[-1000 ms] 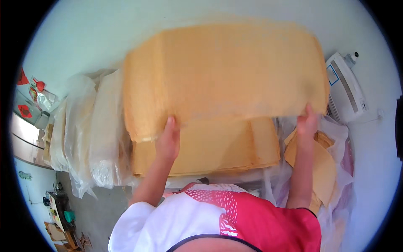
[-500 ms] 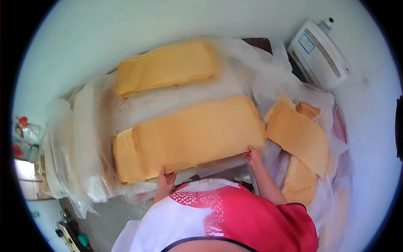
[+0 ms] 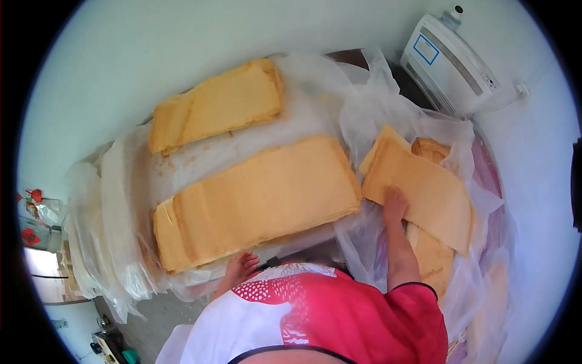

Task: The person is handling and stacking yellowish sheets of material one by one onto piles on a plastic-covered workbench.

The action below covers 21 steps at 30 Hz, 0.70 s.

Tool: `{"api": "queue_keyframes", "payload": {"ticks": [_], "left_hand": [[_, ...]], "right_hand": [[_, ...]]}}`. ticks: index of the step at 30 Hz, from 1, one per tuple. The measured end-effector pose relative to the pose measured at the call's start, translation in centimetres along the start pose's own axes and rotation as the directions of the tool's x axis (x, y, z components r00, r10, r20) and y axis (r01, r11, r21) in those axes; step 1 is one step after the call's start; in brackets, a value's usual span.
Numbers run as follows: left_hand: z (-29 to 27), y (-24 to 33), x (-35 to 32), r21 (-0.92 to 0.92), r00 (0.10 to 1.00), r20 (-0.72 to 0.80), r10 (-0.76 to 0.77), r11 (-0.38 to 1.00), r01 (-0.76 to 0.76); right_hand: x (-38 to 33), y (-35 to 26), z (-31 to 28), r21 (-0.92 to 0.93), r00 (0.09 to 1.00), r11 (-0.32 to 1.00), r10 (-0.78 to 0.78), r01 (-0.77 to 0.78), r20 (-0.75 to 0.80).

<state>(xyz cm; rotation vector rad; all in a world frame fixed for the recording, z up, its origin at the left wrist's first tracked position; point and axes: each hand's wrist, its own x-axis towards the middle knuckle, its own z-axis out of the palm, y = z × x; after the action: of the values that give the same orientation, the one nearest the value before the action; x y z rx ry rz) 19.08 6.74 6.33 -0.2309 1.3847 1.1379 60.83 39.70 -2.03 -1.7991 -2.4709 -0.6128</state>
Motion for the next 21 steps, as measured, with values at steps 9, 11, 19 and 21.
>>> {"api": "queue_keyframes", "payload": {"ticks": [9,11,19,21], "left_hand": [[14.0,2.8,0.0,0.33,0.929,0.29,0.231,0.887,-0.324],[17.2,3.2,1.0,0.382,0.875,0.435,0.212,0.836,-0.393],[28.0,-2.1,5.1,0.502,0.679,0.732,-0.045,0.709,-0.494],[28.8,-4.6,5.9,0.508,0.61,0.773,-0.174,0.746,-0.431]], "right_hand": [[7.7,12.6,-3.6,0.805,0.896,0.447,0.387,-0.39,0.218],[8.8,14.6,-7.6,0.897,0.855,0.209,0.444,-0.39,0.268],[6.1,12.3,-12.0,0.835,0.95,0.492,0.291,-0.247,0.11],[3.9,10.4,-9.3,0.65,0.983,0.738,0.168,-0.18,0.081]]}}
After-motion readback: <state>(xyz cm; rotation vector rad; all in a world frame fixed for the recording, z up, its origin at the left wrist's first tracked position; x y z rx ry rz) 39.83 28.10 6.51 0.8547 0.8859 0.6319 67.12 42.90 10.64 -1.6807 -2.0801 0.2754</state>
